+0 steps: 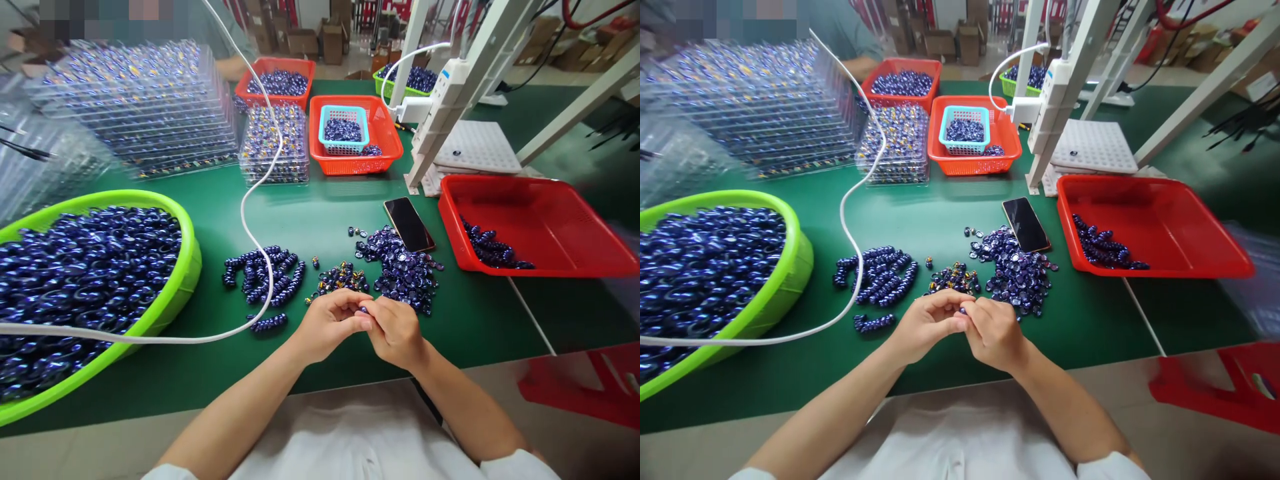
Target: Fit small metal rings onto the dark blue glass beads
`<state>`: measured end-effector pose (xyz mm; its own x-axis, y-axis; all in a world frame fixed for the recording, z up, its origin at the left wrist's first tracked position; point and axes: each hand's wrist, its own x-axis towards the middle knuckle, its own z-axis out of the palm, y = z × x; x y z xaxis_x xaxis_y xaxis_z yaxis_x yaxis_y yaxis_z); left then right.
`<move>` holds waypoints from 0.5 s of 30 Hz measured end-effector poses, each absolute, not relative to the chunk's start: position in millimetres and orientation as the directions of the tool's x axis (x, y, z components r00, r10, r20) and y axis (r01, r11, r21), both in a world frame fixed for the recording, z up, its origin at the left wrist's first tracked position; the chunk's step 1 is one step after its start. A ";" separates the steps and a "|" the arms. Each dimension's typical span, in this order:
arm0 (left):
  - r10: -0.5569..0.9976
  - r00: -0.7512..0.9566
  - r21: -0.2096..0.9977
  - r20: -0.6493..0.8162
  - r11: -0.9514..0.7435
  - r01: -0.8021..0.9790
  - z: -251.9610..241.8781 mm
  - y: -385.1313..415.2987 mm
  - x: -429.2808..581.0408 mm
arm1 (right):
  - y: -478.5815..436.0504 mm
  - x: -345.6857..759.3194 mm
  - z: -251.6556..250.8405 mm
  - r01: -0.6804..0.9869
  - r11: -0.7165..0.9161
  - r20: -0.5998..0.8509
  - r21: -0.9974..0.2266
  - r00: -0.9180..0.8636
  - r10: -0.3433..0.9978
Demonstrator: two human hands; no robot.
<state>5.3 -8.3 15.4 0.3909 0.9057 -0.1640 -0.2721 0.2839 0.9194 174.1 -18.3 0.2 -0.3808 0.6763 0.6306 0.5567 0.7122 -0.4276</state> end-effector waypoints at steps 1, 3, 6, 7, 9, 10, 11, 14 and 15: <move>0.900 0.389 0.907 -0.195 0.316 -0.278 16.7 -9.4 5.0 | -18.2 173.7 -0.3 0.548 0.711 0.629 -0.441 -0.377 0.680; 0.897 0.369 0.903 -0.242 0.348 -0.252 20.0 -13.1 1.4 | -18.2 171.3 -0.1 0.498 0.715 0.609 -0.491 -0.391 0.690; 0.924 0.296 0.956 -0.243 0.280 -0.092 27.6 -23.6 -14.5 | -18.9 166.4 3.7 0.362 0.724 0.533 -0.587 -0.501 0.682; 0.939 0.260 0.971 -0.225 0.238 -0.017 31.2 -28.4 -23.1 | -19.2 165.4 5.5 0.321 0.716 0.498 -0.620 -0.544 0.675; 0.972 0.149 0.979 -0.180 0.163 0.122 40.1 -38.2 -45.6 | -19.4 165.4 8.7 0.268 0.677 0.437 -0.685 -0.593 0.677; 0.987 0.059 0.974 -0.150 0.137 0.182 45.1 -42.4 -59.6 | -19.1 166.5 9.7 0.251 0.653 0.419 -0.715 -0.594 0.687; 0.992 -0.050 0.961 -0.113 0.122 0.248 50.3 -45.6 -75.4 | -18.4 168.2 10.2 0.238 0.627 0.407 -0.742 -0.584 0.703; 0.873 -0.453 0.846 0.181 0.097 0.524 65.0 -45.6 -131.2 | -16.4 176.1 13.0 0.187 0.583 0.415 -0.791 -0.536 0.735; 0.785 -0.540 0.769 0.304 0.133 0.625 69.1 -42.3 -151.0 | -16.6 179.3 16.4 0.167 0.577 0.424 -0.799 -0.523 0.739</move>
<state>-151.0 -42.3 69.1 -0.5403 0.7848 0.3036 0.6253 0.1331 0.7689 179.3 -16.6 16.4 -0.5230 0.7391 0.4244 0.1668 0.5771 -0.7995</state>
